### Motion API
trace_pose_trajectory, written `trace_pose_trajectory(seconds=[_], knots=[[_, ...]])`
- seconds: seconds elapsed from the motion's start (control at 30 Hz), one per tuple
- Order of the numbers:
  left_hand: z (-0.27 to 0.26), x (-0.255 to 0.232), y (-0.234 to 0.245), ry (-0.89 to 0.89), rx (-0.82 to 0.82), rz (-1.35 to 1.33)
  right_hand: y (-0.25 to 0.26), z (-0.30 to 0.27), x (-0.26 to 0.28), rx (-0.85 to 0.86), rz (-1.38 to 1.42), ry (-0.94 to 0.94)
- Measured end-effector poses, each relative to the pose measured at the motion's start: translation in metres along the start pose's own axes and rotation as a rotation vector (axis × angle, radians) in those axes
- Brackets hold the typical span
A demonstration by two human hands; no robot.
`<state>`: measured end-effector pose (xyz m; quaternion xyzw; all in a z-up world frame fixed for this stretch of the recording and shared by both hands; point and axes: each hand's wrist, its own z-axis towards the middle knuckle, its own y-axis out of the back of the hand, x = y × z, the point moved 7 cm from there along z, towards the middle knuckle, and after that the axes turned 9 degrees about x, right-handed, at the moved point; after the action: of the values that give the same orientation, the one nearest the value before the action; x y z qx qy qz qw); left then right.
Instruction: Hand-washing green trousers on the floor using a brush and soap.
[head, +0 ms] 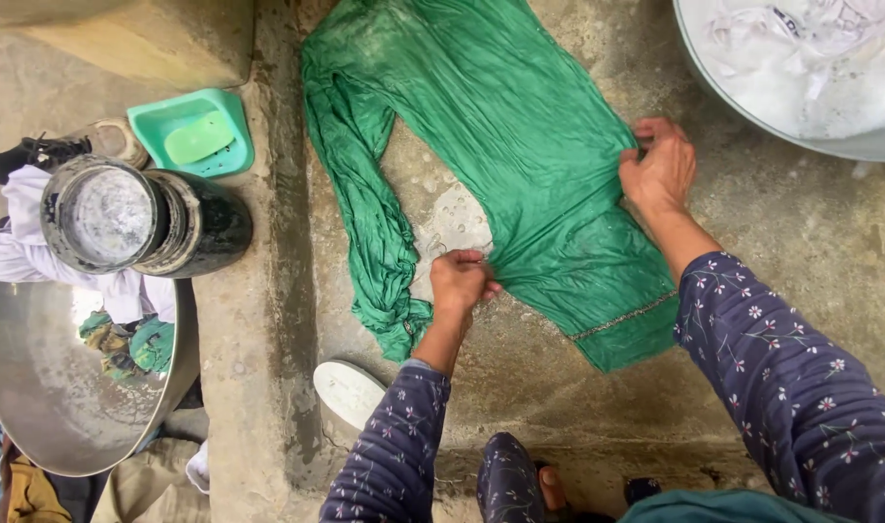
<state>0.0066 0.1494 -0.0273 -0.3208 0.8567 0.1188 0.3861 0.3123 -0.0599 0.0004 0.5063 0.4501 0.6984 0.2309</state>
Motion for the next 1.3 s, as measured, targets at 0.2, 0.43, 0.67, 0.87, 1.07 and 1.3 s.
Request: trace_pose_trajectory(seconds=[0.2, 0.43, 0.67, 0.87, 1.07, 1.3], knots=[[0.032, -0.058, -0.010, 0.011, -0.084, 0.181, -0.006, 0.035, 0.034, 0.127, -0.028, 0.017], [0.101, -0.093, 0.000, -0.047, -0.248, 0.657, -0.023, 0.059, 0.022, 0.256, 0.031, -0.156], [0.121, -0.119, 0.031, -0.320, -0.136, -0.039, -0.043, 0.105, 0.036, 0.336, -0.021, -0.110], [0.199, -0.159, 0.087, -0.708, -0.237, -0.175, -0.040, 0.167, 0.100, 0.162, 0.380, 0.279], [0.051, -0.142, 0.032, -1.050, -0.459, 0.661, 0.001, 0.065, 0.095, 0.412, 0.003, 0.504], [-0.078, -0.029, -0.060, -0.913, 0.184, 0.918, 0.052, -0.100, -0.002, 0.322, -0.051, -0.178]])
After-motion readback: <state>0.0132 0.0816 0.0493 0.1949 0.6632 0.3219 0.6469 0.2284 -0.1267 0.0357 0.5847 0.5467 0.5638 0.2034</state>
